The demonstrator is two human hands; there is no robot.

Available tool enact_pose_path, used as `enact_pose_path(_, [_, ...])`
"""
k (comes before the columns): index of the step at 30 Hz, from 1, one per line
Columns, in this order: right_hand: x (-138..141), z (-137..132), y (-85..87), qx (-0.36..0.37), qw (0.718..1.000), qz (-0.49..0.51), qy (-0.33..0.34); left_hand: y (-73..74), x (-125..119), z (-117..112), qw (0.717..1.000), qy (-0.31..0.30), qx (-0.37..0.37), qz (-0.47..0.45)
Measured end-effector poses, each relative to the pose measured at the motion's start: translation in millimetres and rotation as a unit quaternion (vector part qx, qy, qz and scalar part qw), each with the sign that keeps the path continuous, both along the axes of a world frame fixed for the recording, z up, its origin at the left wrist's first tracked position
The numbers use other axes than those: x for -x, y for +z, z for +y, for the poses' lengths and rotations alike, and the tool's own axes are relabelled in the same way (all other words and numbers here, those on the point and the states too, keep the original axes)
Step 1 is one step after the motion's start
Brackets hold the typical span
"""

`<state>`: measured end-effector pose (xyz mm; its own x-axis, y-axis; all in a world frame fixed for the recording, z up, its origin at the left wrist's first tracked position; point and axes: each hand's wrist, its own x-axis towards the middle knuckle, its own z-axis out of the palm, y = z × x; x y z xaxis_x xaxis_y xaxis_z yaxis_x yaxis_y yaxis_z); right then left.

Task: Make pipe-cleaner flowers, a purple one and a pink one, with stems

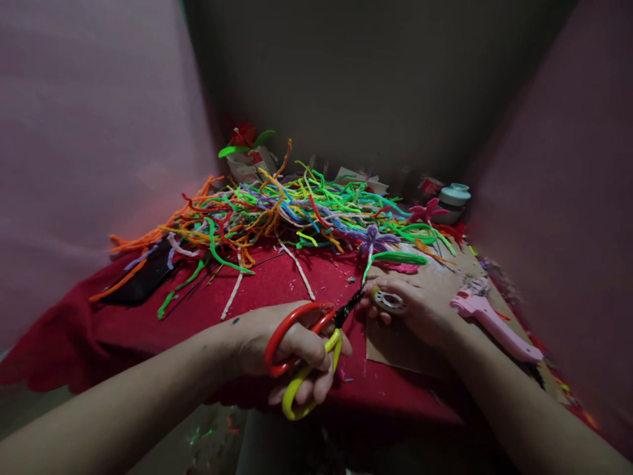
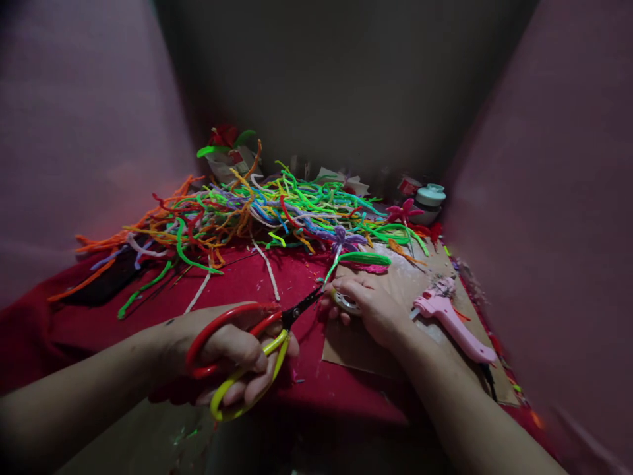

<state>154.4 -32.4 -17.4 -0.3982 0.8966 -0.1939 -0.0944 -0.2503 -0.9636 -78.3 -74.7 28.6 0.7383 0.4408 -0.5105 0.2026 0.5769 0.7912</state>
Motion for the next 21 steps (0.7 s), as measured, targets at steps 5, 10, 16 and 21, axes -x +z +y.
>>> enact_pose_path(5, [2.5, -1.7, 8.0, -0.002, 1.000, -0.013, -0.001, -5.2, -8.0, 0.8, 0.999, 0.021, -0.019, 0.015])
enact_pose_path(10, [3.6, -3.0, 13.0, -0.025, 0.999, -0.028, 0.015, -9.2, -13.7, 5.4, 1.000, 0.010, -0.029, 0.006])
enact_pose_path(16, [2.7, -2.6, 13.0, -0.046, 0.997, -0.060, 0.024, -6.2, -18.5, 4.5, 0.994, -0.015, -0.100, 0.043])
enact_pose_path(21, [-0.5, -1.3, 9.7, -0.071, 0.994, -0.077, 0.041, -3.2, -23.5, 2.8, 0.969, -0.064, -0.210, 0.114])
